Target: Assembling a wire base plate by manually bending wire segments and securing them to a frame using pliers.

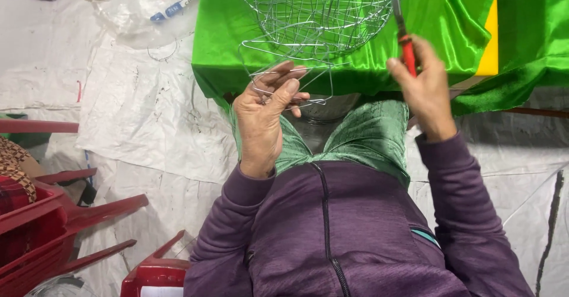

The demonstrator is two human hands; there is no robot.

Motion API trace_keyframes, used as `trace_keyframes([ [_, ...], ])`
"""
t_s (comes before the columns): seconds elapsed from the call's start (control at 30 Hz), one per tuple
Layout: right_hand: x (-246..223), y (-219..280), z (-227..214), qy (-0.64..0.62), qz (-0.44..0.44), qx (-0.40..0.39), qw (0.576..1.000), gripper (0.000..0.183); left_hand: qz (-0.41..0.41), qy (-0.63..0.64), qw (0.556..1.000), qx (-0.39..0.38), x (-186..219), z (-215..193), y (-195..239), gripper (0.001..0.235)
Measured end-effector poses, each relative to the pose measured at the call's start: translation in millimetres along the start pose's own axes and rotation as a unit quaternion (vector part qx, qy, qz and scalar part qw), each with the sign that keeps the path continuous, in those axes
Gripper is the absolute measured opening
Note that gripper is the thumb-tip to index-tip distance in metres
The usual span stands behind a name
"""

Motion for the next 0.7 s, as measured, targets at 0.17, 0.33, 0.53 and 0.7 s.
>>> trace_keyframes([
  [0.17,94.5,-88.1,-15.1,0.294,-0.079,0.174,0.937,0.058,0.001,0.012,1.000,0.010,-3.2,2.2,0.3,0.031],
  [0.33,88.6,-89.1,-21.3,0.375,-0.172,0.210,0.886,0.060,0.010,0.011,0.999,0.044,-6.3,-2.0,-4.5,0.024],
  [0.53,45.0,-19.7,-21.5,0.110,-0.189,0.159,0.963,0.034,0.033,0.041,0.996,0.076,-14.0,-10.9,-4.4,0.024],
  [0.7,11.2,14.1,-0.1,-0.282,-0.018,-0.019,0.959,0.027,0.017,0.062,0.996,0.065,-23.2,4.0,2.3,0.022],
])
Point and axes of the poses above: each hand's wrist, its own y-axis away from the middle knuckle, its own z-axis out of the palm, x = y × z, the point moved 2 cm from there along -y, towards the middle knuckle, and after that the axes turned 14 degrees about z, right-handed, at the moved point
